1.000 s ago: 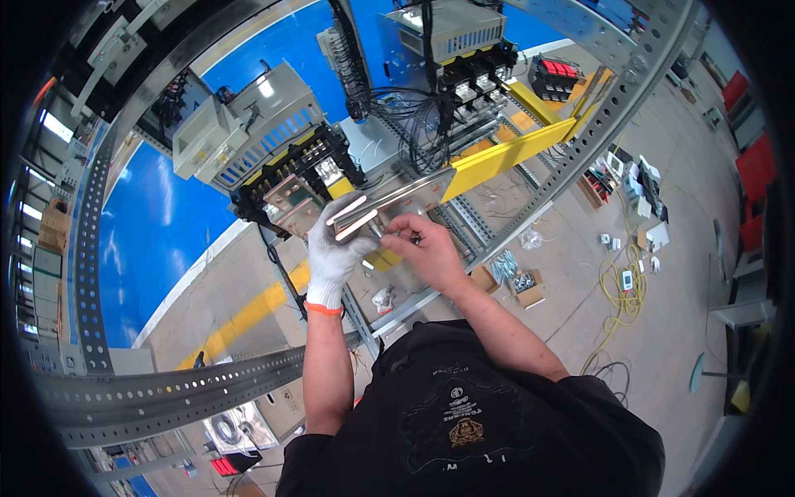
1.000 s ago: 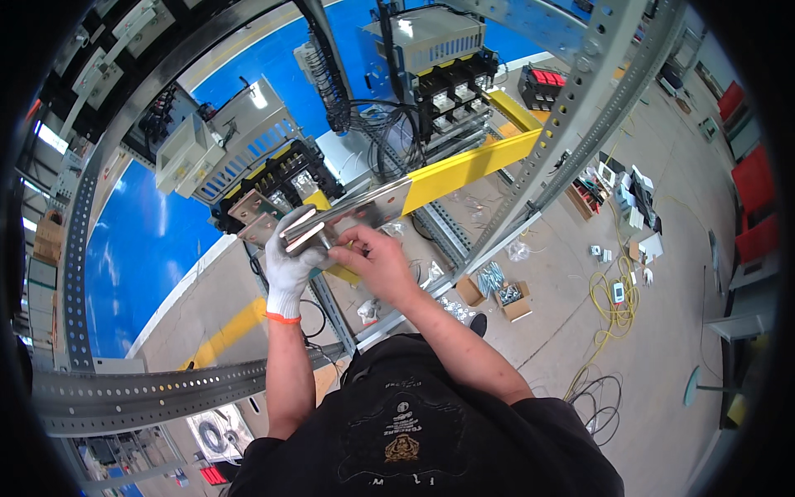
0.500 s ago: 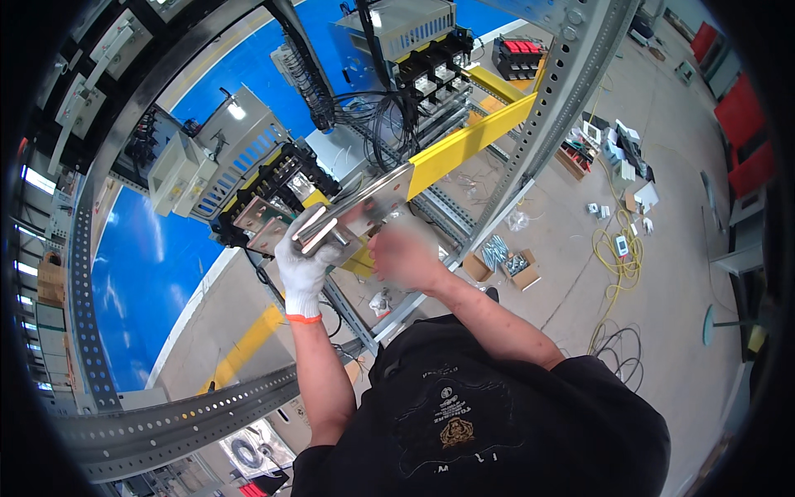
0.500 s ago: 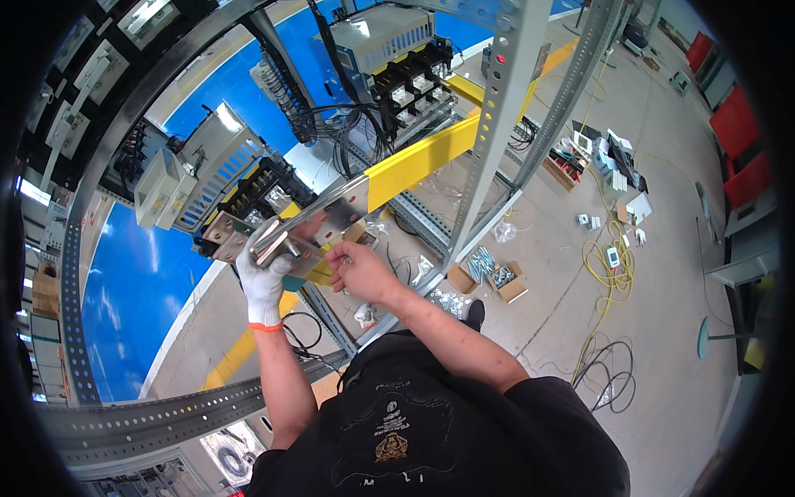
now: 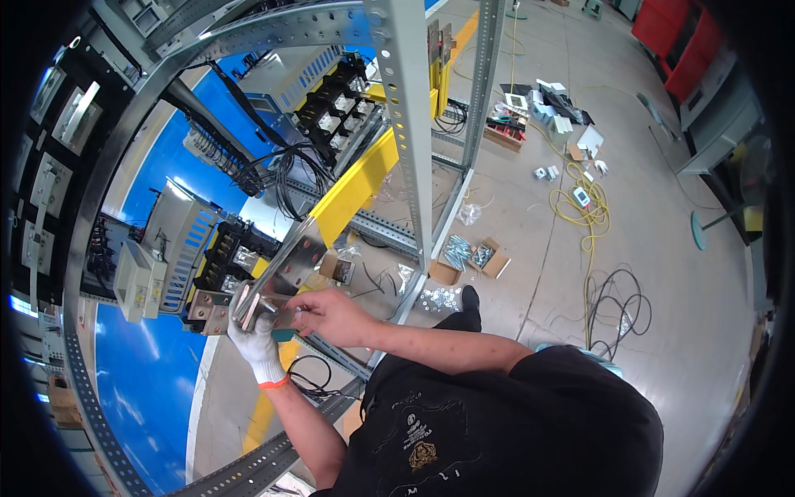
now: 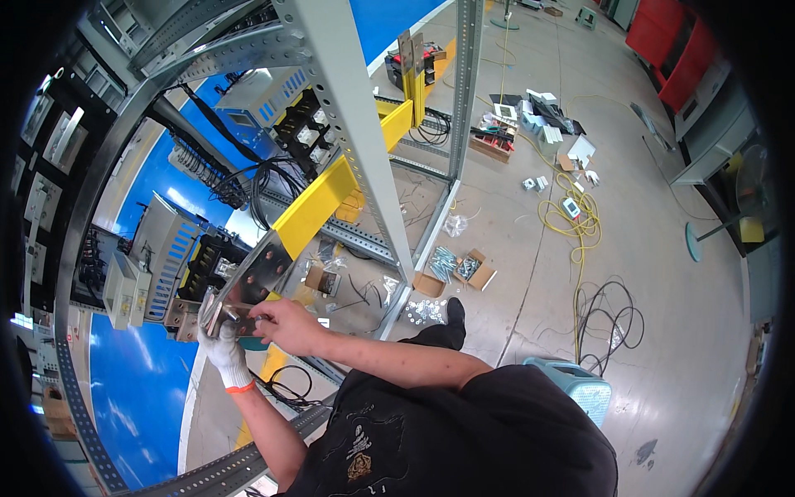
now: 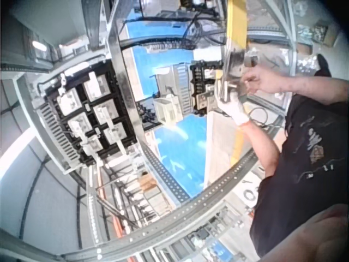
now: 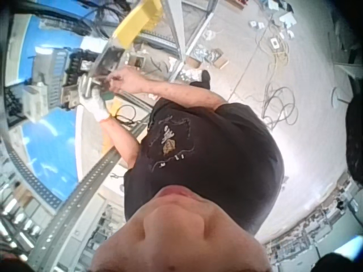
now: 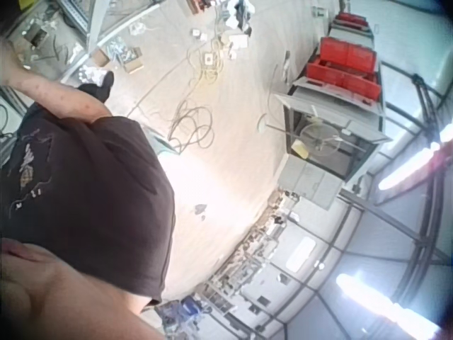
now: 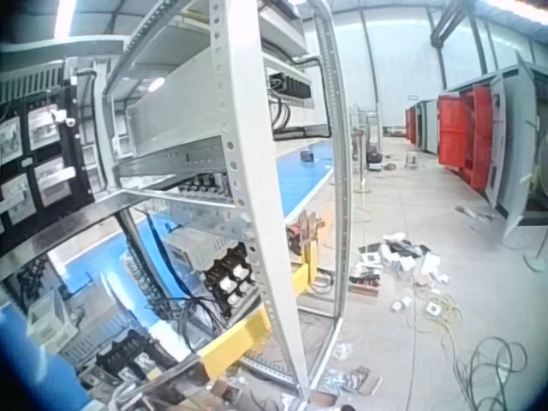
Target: The person measures several colored plastic strips with a tape measure and arranges them side by side on the floor. The person handles red, green, yellow, and blue strips, aligning them and adjusting their positions.
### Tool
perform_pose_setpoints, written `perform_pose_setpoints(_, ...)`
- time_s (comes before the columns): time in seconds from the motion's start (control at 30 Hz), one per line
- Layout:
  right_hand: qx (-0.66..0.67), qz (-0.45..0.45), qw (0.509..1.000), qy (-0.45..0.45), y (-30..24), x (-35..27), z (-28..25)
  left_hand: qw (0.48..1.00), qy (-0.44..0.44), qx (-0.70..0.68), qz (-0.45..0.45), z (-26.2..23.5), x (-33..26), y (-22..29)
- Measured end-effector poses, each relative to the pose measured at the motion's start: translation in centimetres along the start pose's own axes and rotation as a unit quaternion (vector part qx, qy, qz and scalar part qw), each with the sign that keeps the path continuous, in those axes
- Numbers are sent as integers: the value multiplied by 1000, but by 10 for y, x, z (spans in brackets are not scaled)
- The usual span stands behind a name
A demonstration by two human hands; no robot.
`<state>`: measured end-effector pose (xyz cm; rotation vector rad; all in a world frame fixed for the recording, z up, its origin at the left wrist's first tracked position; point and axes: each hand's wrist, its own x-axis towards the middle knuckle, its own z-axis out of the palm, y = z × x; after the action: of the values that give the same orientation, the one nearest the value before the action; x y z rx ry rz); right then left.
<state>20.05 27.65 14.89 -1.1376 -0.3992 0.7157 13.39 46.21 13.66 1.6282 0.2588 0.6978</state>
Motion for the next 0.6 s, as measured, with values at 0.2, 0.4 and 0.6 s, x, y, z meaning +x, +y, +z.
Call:
perform_pose_setpoints(0.2,-12,-39,999,1,-1,-4,5,999,7,-30,34,2,2,1)
perform_pose_setpoints(0.4,26,-65,997,35,-2,-5,9,999,-12,-39,9,7,1,16)
perform_pose_setpoints(0.6,46,-26,999,8,-8,-5,8,996,-22,-84,-34,11,1,24)
